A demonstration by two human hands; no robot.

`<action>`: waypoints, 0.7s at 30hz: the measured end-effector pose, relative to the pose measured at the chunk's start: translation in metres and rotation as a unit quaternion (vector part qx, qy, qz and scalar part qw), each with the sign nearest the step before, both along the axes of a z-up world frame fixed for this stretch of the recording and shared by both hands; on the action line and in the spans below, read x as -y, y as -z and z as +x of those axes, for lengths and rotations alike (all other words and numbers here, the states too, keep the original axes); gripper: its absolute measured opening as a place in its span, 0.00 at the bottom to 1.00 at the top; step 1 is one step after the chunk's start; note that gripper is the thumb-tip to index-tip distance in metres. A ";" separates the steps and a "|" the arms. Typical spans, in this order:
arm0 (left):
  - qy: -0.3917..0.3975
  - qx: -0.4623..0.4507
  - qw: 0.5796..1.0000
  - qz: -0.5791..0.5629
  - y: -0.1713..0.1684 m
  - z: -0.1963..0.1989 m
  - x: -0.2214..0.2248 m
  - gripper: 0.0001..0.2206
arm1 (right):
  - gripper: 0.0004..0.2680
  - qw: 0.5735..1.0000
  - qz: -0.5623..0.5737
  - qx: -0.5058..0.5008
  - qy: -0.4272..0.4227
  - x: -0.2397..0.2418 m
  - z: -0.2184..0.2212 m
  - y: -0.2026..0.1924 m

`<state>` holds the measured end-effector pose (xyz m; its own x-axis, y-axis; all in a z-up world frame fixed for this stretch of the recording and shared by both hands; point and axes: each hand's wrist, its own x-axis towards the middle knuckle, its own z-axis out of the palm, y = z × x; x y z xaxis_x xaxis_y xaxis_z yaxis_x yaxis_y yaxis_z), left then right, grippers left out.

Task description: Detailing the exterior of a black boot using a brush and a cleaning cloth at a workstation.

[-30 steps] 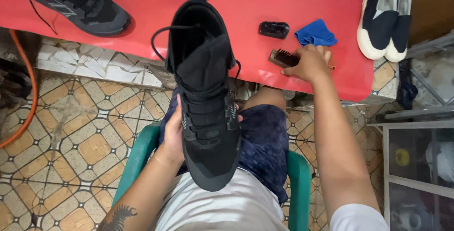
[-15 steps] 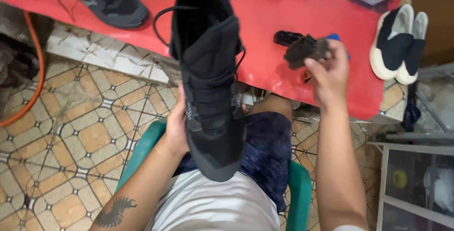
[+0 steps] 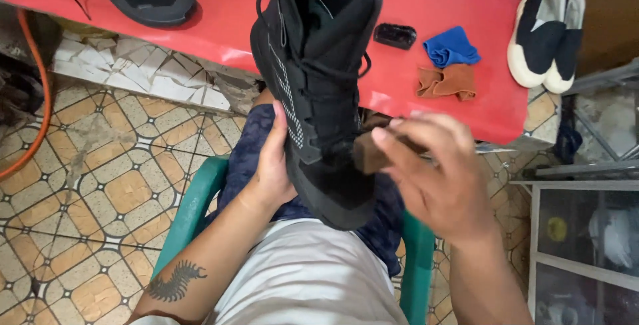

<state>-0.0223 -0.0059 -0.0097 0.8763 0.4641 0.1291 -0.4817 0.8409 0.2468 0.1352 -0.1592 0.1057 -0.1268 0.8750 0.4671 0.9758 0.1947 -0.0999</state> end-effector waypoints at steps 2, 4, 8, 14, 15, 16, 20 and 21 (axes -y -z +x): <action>-0.007 0.008 1.000 0.004 -0.003 0.000 0.003 0.32 | 0.13 1.000 -0.001 -0.009 -0.017 0.007 -0.022 -0.002; -0.011 0.013 1.000 0.008 -0.001 -0.001 0.007 0.31 | 0.11 0.999 -0.003 -0.021 -0.032 0.008 -0.033 -0.007; 0.017 -0.022 0.999 0.025 -0.008 -0.006 0.014 0.33 | 0.10 0.998 0.001 -0.063 0.004 0.015 -0.020 -0.009; 0.013 -0.018 0.999 0.042 -0.015 -0.006 0.019 0.31 | 0.10 1.000 0.004 0.000 -0.014 0.025 -0.023 -0.012; 0.023 -0.008 0.999 0.039 -0.013 -0.006 0.019 0.32 | 0.10 0.999 0.012 0.017 0.032 0.025 -0.015 -0.009; 0.025 -0.008 0.999 0.038 -0.013 -0.005 0.020 0.32 | 0.10 0.999 0.011 0.017 0.033 0.025 -0.018 -0.011; 0.018 -0.023 0.999 0.017 -0.016 -0.004 0.019 0.32 | 0.09 0.999 0.028 -0.013 -0.029 0.025 -0.034 -0.018; 0.030 -0.024 0.999 0.015 -0.017 -0.005 0.019 0.33 | 0.10 0.999 0.014 -0.019 -0.049 0.027 -0.040 -0.018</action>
<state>-0.0270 -0.0252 0.0076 0.9080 0.4070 0.0995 -0.4176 0.8595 0.2946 0.0955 -0.1859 0.1238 -0.1925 0.8458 0.4976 0.9475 0.2921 -0.1298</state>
